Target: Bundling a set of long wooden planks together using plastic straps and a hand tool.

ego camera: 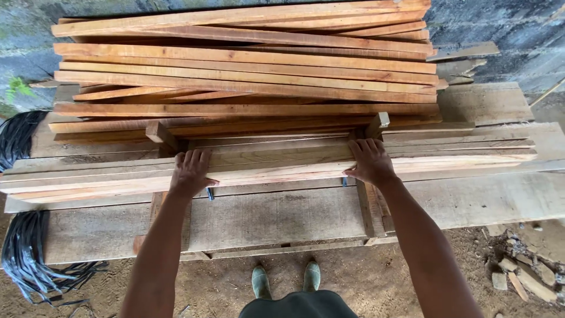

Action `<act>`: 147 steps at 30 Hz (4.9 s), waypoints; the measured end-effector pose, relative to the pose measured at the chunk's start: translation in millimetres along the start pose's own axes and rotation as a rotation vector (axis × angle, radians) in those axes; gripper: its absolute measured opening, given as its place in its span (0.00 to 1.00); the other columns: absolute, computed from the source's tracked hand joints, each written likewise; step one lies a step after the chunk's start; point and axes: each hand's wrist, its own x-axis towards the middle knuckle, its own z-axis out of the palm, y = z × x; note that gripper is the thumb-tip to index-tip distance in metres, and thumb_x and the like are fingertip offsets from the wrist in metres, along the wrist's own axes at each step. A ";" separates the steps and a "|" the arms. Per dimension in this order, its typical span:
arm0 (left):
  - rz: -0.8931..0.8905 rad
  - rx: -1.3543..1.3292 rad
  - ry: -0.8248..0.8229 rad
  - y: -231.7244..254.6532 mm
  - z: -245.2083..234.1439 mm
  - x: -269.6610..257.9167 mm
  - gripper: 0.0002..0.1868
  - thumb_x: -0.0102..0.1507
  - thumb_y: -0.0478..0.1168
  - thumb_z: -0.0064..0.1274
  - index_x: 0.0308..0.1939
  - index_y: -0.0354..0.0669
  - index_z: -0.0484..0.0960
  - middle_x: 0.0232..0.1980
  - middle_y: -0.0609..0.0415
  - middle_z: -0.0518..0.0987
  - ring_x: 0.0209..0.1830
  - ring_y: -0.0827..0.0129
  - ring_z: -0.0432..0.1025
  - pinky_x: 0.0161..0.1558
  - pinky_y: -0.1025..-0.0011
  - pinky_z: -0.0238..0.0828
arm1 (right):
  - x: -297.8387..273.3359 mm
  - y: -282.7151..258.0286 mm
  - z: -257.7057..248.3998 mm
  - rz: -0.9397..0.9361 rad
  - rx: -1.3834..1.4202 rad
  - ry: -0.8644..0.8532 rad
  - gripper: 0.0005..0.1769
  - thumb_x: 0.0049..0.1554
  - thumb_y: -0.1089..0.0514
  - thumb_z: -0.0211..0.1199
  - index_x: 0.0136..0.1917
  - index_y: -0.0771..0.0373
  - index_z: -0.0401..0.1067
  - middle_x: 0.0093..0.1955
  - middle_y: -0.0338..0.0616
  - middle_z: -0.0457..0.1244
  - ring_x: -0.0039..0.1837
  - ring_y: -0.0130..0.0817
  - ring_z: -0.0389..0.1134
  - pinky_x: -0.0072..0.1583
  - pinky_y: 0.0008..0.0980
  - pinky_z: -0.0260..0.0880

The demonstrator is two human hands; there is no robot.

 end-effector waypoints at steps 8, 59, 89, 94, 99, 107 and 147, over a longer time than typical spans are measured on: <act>-0.095 -0.010 -0.096 2.9 3.4 4.7 0.54 0.36 0.67 0.73 0.62 0.59 0.70 0.54 0.60 0.75 0.58 0.65 0.71 0.66 0.58 0.61 | 2.7 3.2 4.8 -0.001 0.004 0.010 0.53 0.27 0.29 0.78 0.61 0.51 0.70 0.48 0.40 0.64 0.52 0.39 0.69 0.58 0.42 0.69; 0.056 -0.199 0.307 190.7 7.4 93.9 0.52 0.35 0.87 0.58 0.45 0.51 0.77 0.38 0.56 0.76 0.43 0.59 0.77 0.44 0.59 0.74 | 35.3 7.2 -44.5 0.069 0.314 -0.593 0.50 0.50 0.16 0.57 0.61 0.62 0.68 0.59 0.50 0.67 0.65 0.44 0.69 0.62 0.42 0.67; 0.078 -0.192 0.238 386.6 -45.2 183.4 0.47 0.35 0.78 0.65 0.44 0.50 0.76 0.38 0.56 0.77 0.42 0.60 0.79 0.46 0.60 0.74 | -164.3 366.4 -20.2 0.101 0.243 -0.518 0.55 0.37 0.19 0.72 0.63 0.59 0.68 0.55 0.51 0.67 0.61 0.46 0.71 0.66 0.43 0.69; 0.073 -0.190 0.237 389.1 -43.7 184.2 0.46 0.37 0.78 0.65 0.45 0.50 0.76 0.38 0.56 0.78 0.43 0.61 0.79 0.46 0.60 0.75 | -159.7 370.3 -22.4 0.089 0.262 -0.564 0.51 0.39 0.18 0.70 0.59 0.58 0.68 0.53 0.49 0.67 0.61 0.45 0.70 0.65 0.43 0.70; 0.038 -0.183 -0.202 410.9 -44.2 200.9 0.53 0.47 0.84 0.54 0.61 0.52 0.70 0.57 0.53 0.77 0.62 0.58 0.73 0.61 0.56 0.67 | -159.9 372.5 -22.5 0.073 0.264 -0.567 0.50 0.38 0.16 0.69 0.57 0.56 0.68 0.52 0.46 0.67 0.60 0.43 0.71 0.64 0.43 0.71; 0.156 -0.134 0.151 508.7 -25.5 246.4 0.51 0.34 0.77 0.67 0.48 0.49 0.70 0.43 0.56 0.73 0.47 0.61 0.75 0.50 0.60 0.72 | -167.7 371.5 -18.5 0.006 0.222 -0.331 0.48 0.35 0.18 0.72 0.53 0.55 0.69 0.46 0.43 0.66 0.54 0.41 0.71 0.57 0.42 0.72; 0.187 -0.246 0.355 505.2 -26.7 246.8 0.47 0.32 0.74 0.67 0.42 0.46 0.76 0.35 0.54 0.75 0.37 0.60 0.75 0.38 0.61 0.70 | -127.1 267.9 -36.0 0.078 0.163 -0.140 0.50 0.35 0.23 0.75 0.61 0.54 0.69 0.54 0.44 0.69 0.59 0.42 0.71 0.63 0.45 0.66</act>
